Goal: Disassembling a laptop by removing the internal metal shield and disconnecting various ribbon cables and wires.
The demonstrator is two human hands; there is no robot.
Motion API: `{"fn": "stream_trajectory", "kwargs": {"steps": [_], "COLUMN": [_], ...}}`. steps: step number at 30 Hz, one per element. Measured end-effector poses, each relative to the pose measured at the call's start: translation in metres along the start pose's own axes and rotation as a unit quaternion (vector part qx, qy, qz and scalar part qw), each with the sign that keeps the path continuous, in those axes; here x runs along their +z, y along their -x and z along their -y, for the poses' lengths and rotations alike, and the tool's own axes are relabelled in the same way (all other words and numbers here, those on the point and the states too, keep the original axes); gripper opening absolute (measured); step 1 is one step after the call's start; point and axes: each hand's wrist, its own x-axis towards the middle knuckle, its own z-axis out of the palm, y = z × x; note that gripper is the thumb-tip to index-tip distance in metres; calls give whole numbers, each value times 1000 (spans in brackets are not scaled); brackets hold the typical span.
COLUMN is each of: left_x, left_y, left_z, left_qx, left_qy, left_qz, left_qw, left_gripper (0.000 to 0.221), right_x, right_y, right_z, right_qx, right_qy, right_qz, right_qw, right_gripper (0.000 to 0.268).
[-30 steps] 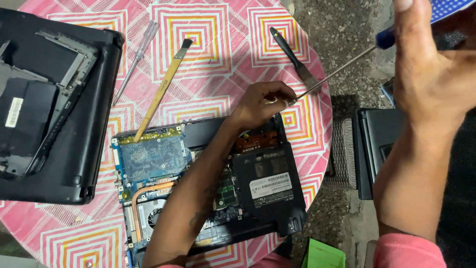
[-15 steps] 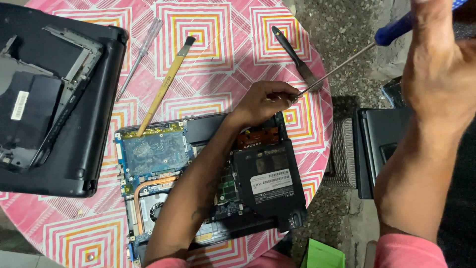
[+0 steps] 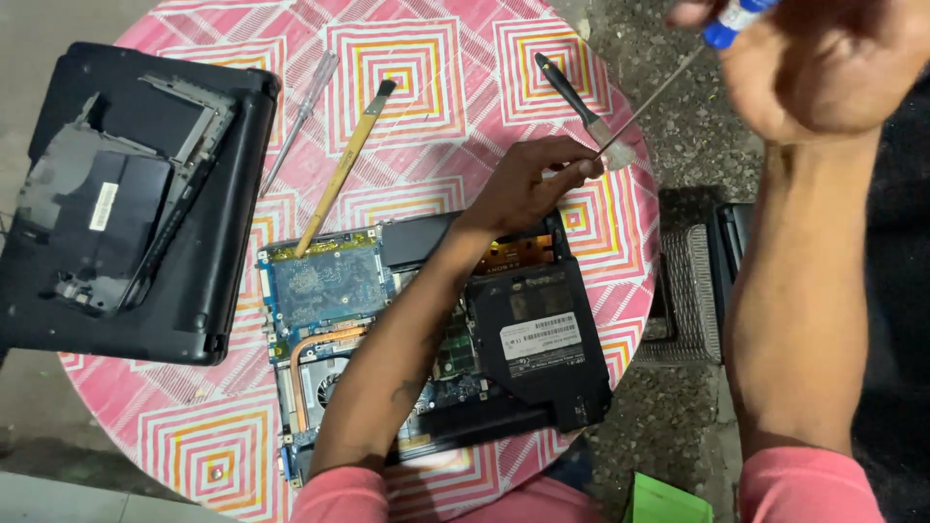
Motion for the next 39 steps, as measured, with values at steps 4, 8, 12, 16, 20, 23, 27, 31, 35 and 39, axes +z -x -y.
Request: {"fn": "stream_trajectory", "kwargs": {"steps": [4,8,12,16,20,23,27,31,35,39], "left_x": [2,5,6,8,10,8,14,12,13,17], "left_y": [-1,0,-1,-2,-4,-1,-2,2,4,3], "left_z": [-22,-34,-37,-34,-36,-28,-41,-40,-38,-50], "left_qx": [84,130,103,82,64,71,80,40,77,91], "left_qy": [-148,-197,-208,-233,-259,-217,-238,-261,-292,-315], "left_qz": [-73,-123,-88,-83,-111,-69,-126,-121,-120,-153], "left_qw": [983,964,969,965,957,971,960,957,946,932], "left_gripper": [20,24,30,15,24,16,11,21,16,17], "right_x": [59,77,87,94,100,103,105,110,107,108], "right_y": [7,35,38,38,39,41,42,41,42,44], "right_z": [-11,-50,-50,-40,-40,-40,-41,-37,-41,-42], "right_qx": [-61,42,-12,-41,-37,-29,-20,-26,-22,7], "right_qy": [221,280,366,452,480,453,461,478,491,473], "right_qz": [-71,-211,-222,-161,-171,-185,-179,-168,-163,-167], "right_qw": [971,935,904,876,860,872,869,862,856,865], "right_gripper": [51,21,10,10,13,9,11,10,10,10]}}
